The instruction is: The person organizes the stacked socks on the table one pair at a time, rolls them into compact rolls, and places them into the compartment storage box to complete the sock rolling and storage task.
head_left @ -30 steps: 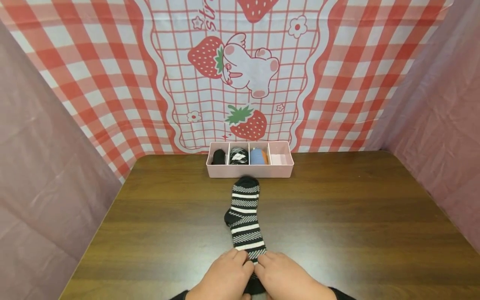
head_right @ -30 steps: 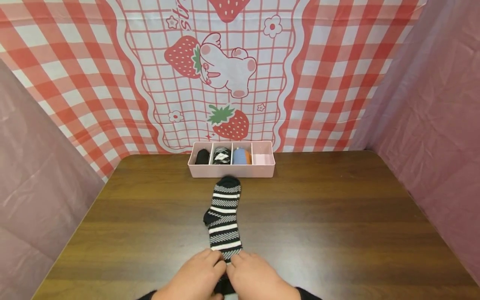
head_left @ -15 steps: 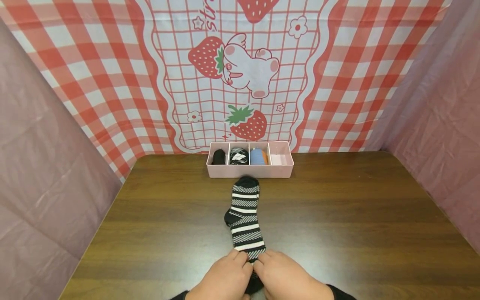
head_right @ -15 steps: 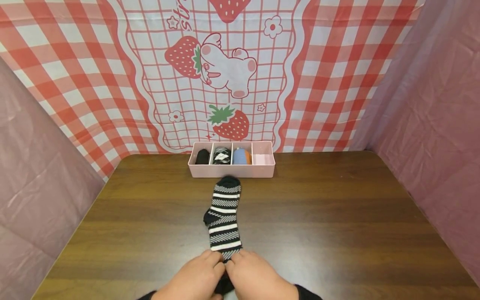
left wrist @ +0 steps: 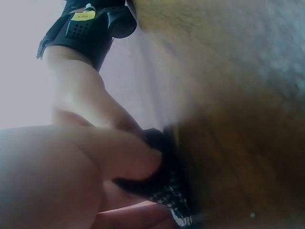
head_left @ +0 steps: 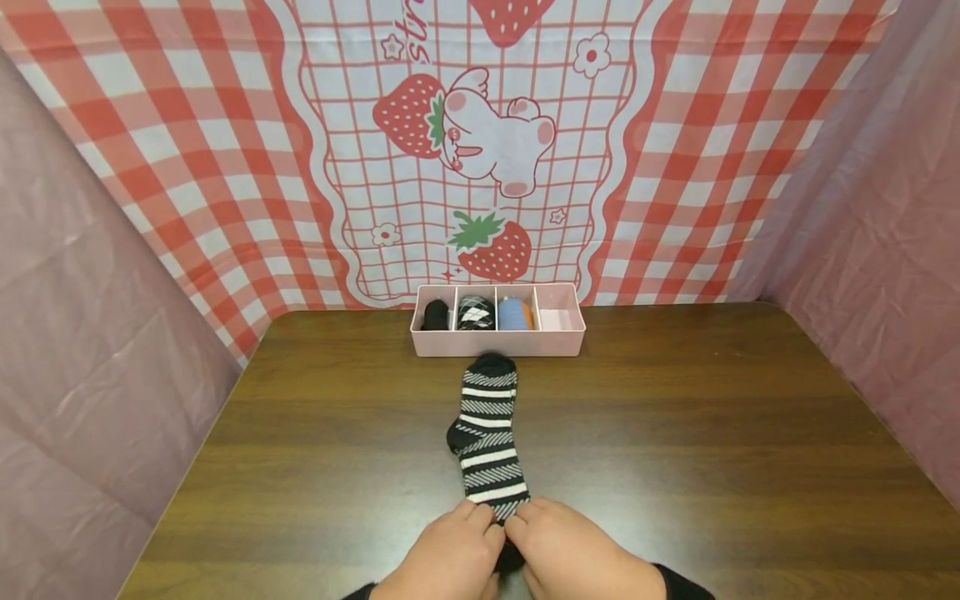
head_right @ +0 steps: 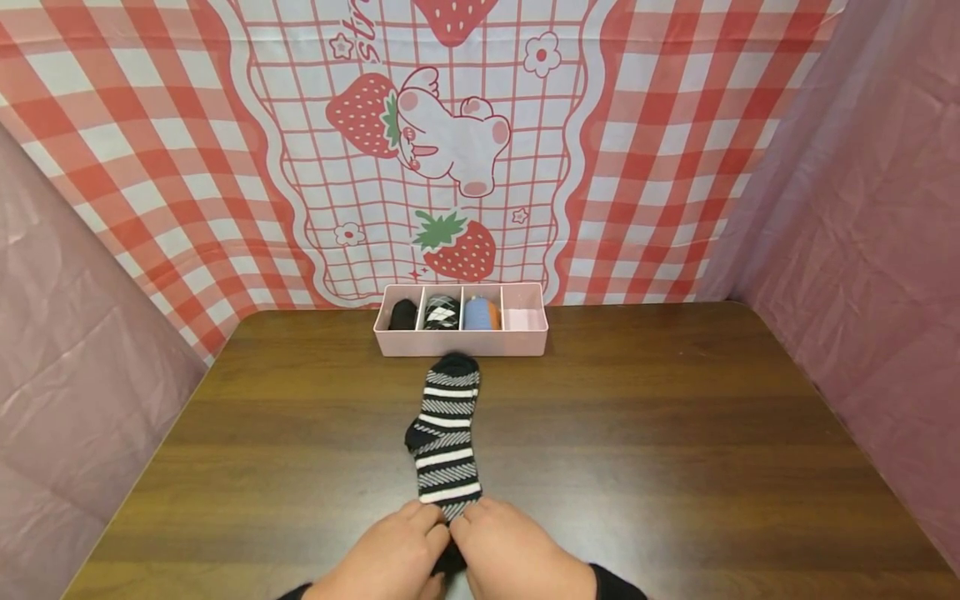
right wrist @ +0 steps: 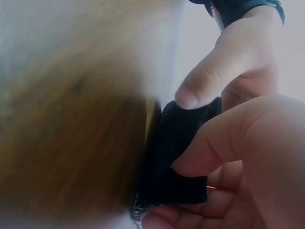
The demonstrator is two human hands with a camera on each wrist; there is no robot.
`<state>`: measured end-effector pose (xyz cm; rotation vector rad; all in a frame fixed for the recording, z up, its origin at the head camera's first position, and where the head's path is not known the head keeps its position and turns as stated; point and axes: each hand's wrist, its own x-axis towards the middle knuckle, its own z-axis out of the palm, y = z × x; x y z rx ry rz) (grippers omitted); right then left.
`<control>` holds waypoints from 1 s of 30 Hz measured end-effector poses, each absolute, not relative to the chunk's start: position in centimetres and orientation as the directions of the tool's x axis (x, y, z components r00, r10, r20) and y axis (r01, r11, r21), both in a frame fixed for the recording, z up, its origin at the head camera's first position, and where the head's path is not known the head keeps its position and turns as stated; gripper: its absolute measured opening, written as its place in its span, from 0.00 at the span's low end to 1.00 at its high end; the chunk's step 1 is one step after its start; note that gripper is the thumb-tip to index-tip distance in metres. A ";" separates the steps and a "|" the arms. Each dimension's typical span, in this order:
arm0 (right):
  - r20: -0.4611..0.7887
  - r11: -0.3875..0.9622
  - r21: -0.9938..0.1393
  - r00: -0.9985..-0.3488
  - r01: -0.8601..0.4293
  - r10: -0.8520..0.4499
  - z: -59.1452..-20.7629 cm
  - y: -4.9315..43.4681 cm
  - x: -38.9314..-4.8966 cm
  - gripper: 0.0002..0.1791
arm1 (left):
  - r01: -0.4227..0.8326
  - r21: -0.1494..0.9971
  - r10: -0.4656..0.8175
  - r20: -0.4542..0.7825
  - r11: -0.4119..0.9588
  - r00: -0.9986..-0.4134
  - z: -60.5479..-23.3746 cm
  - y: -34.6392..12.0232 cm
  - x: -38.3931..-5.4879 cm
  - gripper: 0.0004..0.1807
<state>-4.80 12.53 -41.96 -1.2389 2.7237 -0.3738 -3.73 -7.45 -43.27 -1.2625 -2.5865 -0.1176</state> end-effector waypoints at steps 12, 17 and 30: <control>-0.025 0.640 -0.299 -0.664 -0.708 -0.747 -41.7 12.8 -4.7 0.10 | 0.772 0.079 0.739 0.243 0.631 -0.628 -43.1 -7.5 -4.0 0.08; -0.047 0.653 -0.361 -0.686 -0.666 -0.726 -41.6 12.9 -4.8 0.09 | 0.737 0.216 0.707 0.209 0.641 -0.676 -42.9 -7.8 -4.6 0.03; 0.088 0.618 -0.529 -0.762 -0.581 -0.641 -41.6 12.8 -5.1 0.08 | 0.638 0.439 0.636 0.176 0.632 -0.751 -43.1 -8.6 -6.0 0.10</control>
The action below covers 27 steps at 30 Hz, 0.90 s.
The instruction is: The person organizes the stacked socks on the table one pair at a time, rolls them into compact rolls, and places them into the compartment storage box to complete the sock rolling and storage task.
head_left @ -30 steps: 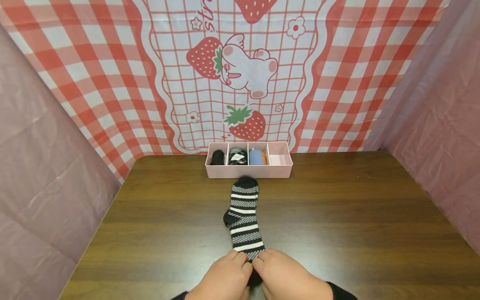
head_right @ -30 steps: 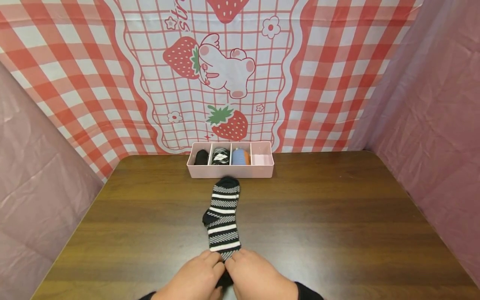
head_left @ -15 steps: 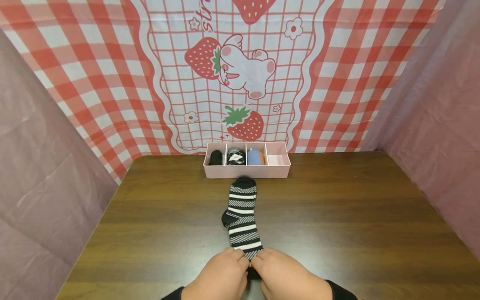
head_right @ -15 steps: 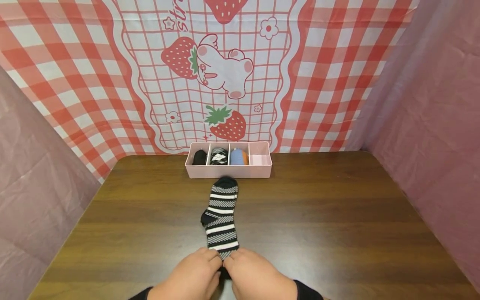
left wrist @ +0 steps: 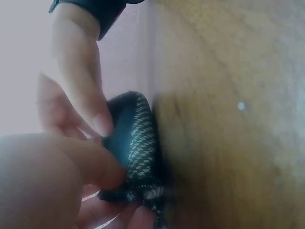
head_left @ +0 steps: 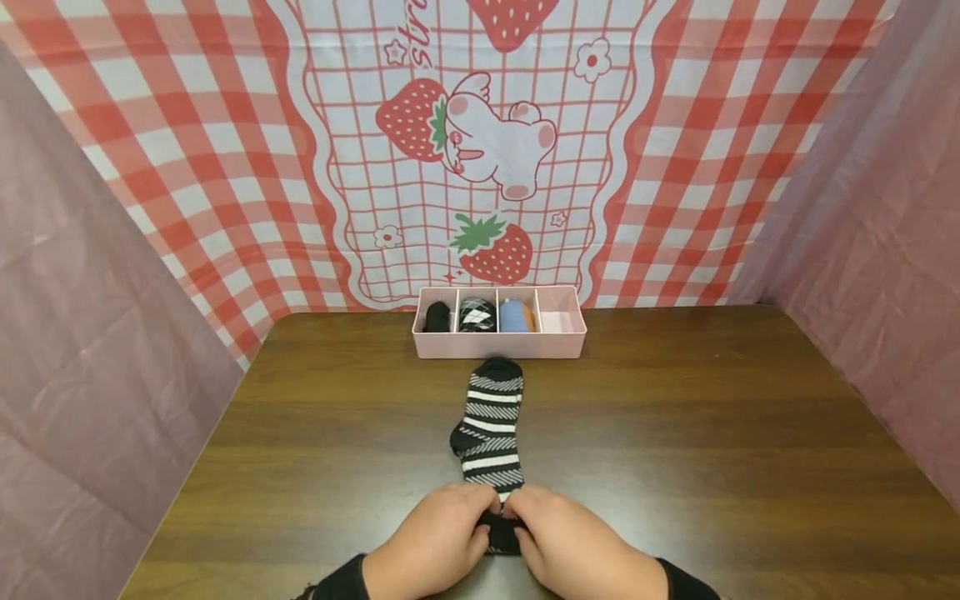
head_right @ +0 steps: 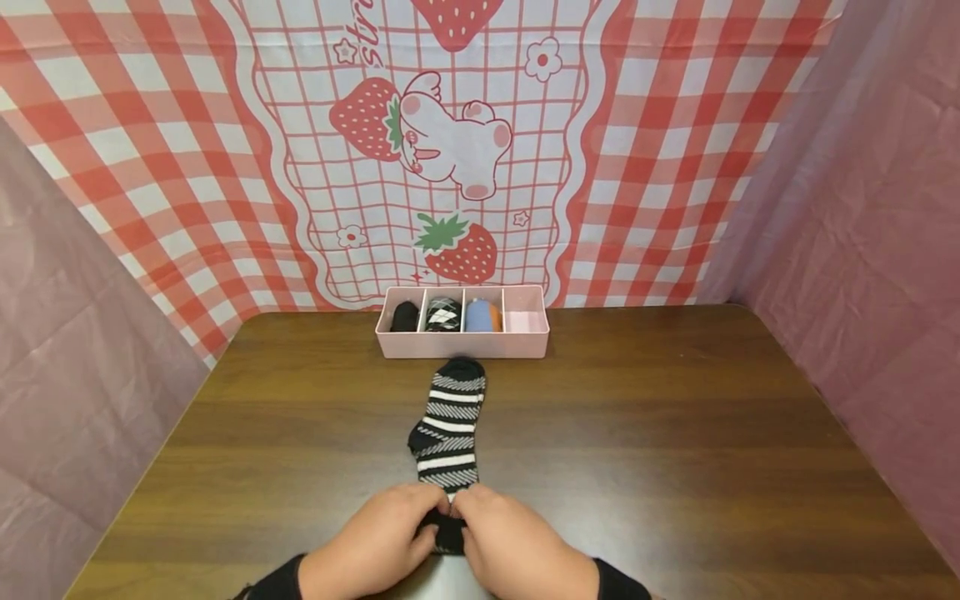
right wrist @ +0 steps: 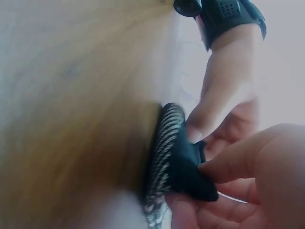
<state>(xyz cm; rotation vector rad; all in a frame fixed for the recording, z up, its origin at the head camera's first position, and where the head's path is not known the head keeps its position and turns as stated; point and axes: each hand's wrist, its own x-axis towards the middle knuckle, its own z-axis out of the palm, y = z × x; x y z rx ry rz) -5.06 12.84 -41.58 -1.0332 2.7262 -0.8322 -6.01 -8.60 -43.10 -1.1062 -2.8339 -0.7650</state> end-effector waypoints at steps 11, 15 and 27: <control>0.171 0.591 -0.522 -0.755 -0.614 -0.633 -42.8 13.3 -5.8 0.11 | 0.714 0.335 0.709 0.163 0.614 -0.686 -42.6 -8.5 -5.8 0.10; 0.161 0.576 -0.552 -0.755 -0.603 -0.635 -43.3 13.5 -6.3 0.12 | 0.739 0.283 0.755 0.069 0.612 -0.652 -41.9 -8.4 -5.5 0.12; 0.199 0.519 -0.611 -0.751 -0.598 -0.630 -44.1 13.7 -7.0 0.15 | 0.846 -0.125 0.821 0.348 0.519 -0.452 -42.5 -8.0 -4.8 0.08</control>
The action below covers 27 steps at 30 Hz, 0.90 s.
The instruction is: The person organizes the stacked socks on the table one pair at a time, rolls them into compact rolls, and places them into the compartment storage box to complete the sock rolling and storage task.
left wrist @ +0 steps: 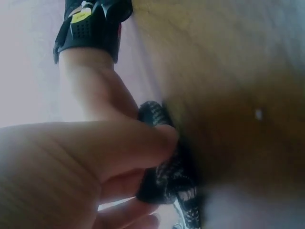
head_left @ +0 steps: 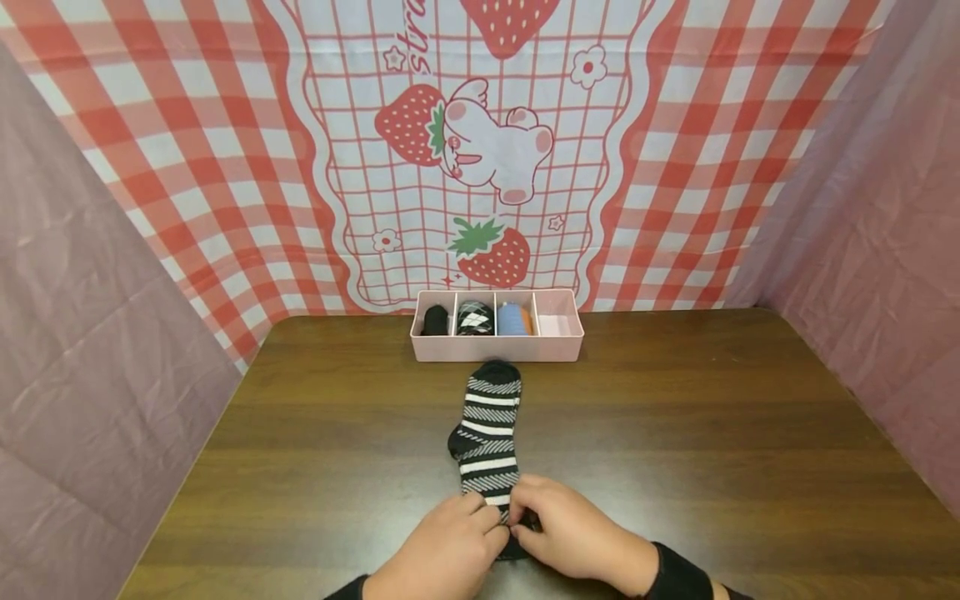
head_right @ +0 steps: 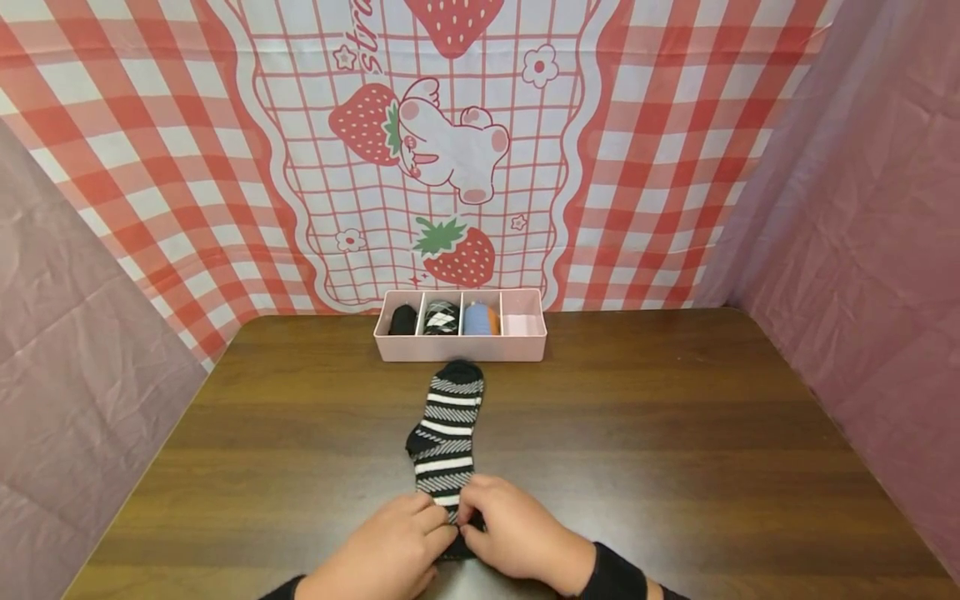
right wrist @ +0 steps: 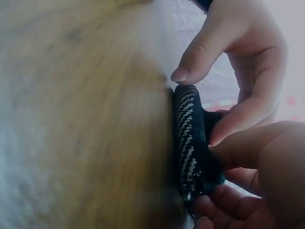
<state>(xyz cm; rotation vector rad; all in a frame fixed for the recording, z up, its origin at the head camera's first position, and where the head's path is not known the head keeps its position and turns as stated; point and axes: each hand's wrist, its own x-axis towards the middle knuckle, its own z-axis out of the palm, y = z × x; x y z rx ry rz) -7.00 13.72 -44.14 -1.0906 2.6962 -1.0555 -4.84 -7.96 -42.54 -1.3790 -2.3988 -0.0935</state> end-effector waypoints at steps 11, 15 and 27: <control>0.160 0.568 -0.532 -0.734 -0.628 -0.660 -43.5 13.5 -6.7 0.11 | 0.832 0.046 0.805 0.226 0.553 -0.548 -42.7 -8.3 -5.3 0.11; 0.161 0.582 -0.470 -0.713 -0.664 -0.683 -43.1 13.4 -6.4 0.09 | 0.822 0.098 0.796 0.211 0.561 -0.568 -42.6 -8.2 -5.3 0.09; 0.146 0.591 -0.306 -0.650 -0.747 -0.746 -42.4 13.3 -5.8 0.08 | 0.743 0.308 0.728 0.187 0.595 -0.660 -42.6 -8.5 -5.9 0.09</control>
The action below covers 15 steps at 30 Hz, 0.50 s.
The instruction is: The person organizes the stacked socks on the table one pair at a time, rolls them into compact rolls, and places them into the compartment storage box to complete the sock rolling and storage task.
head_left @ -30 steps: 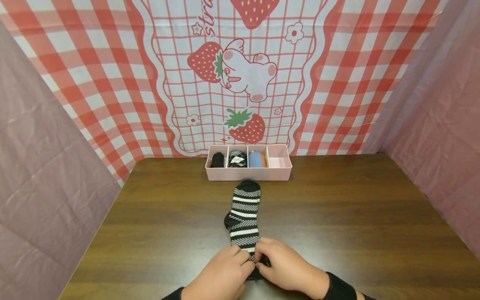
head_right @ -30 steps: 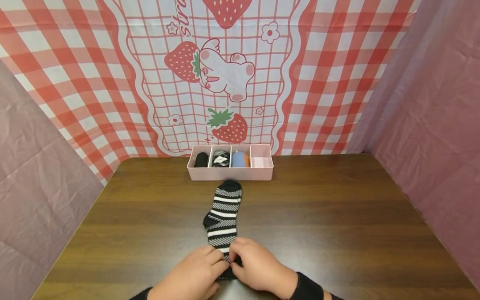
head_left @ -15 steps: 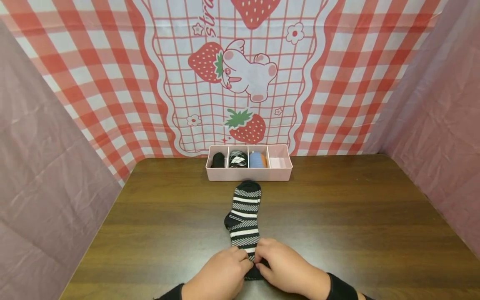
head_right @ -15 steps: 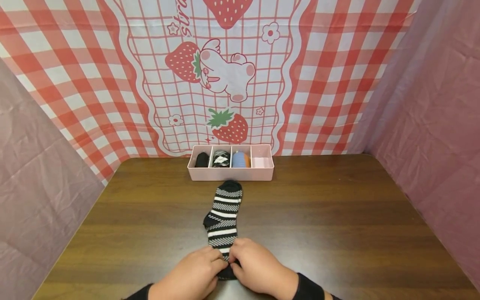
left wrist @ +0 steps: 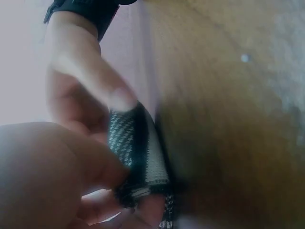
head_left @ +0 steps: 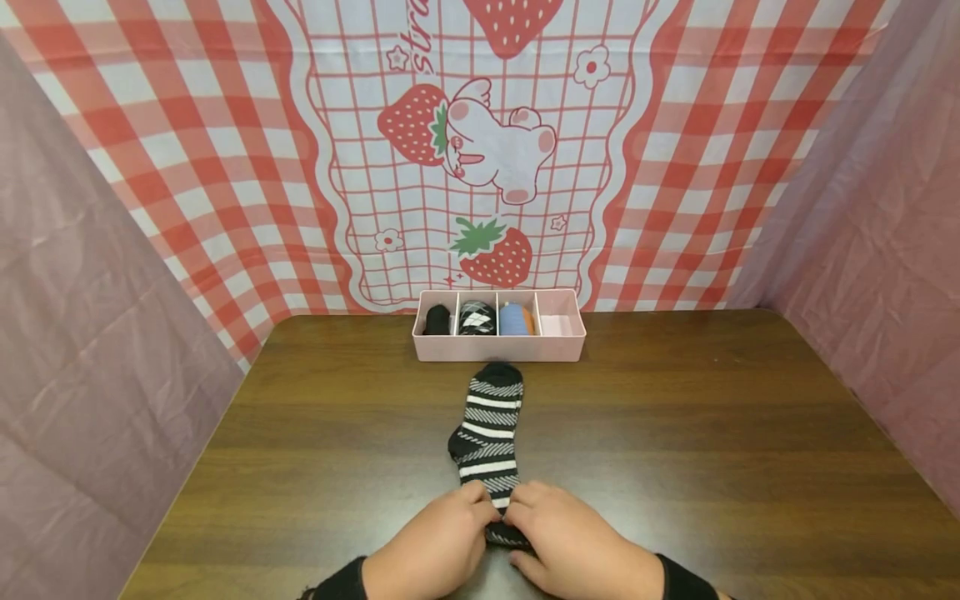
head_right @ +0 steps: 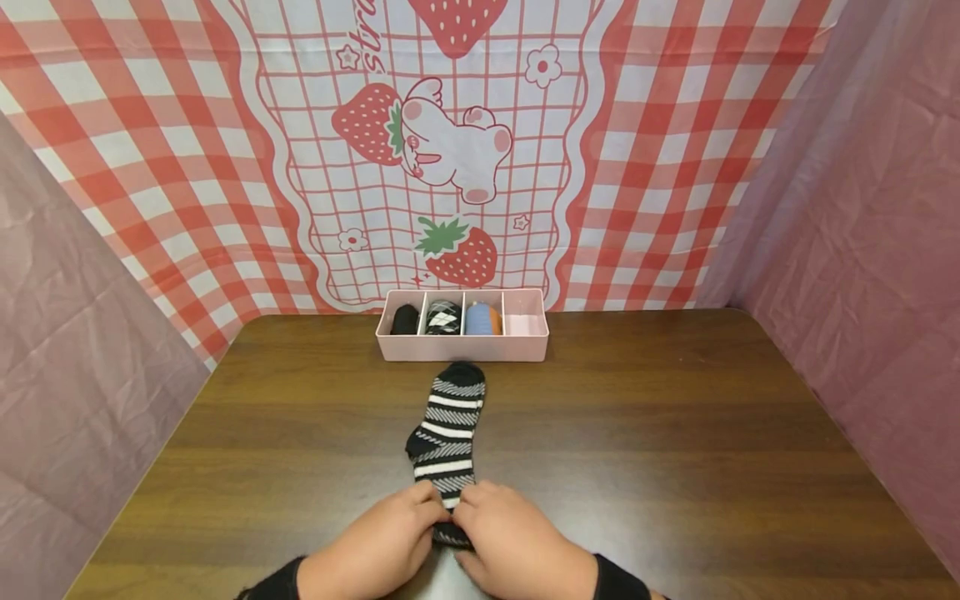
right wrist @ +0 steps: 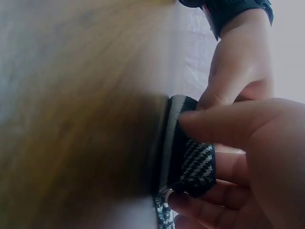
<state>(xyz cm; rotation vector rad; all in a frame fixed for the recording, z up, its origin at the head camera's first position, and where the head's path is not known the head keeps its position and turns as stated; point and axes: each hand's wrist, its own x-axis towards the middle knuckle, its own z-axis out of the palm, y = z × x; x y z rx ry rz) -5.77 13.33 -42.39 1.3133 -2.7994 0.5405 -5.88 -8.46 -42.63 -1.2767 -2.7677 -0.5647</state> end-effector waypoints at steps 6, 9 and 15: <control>0.154 0.599 -0.299 -0.658 -0.742 -0.737 -42.3 13.3 -5.7 0.06 | 0.730 0.328 0.710 0.201 0.600 -0.675 -42.6 -8.5 -5.7 0.10; 0.161 0.598 -0.308 -0.660 -0.740 -0.733 -42.4 13.3 -5.6 0.05 | 0.728 0.301 0.703 0.207 0.615 -0.680 -42.6 -8.4 -5.6 0.10; 0.139 0.592 -0.397 -0.683 -0.702 -0.717 -42.3 13.2 -5.5 0.04 | 0.706 0.319 0.681 0.206 0.633 -0.703 -42.6 -8.4 -5.4 0.11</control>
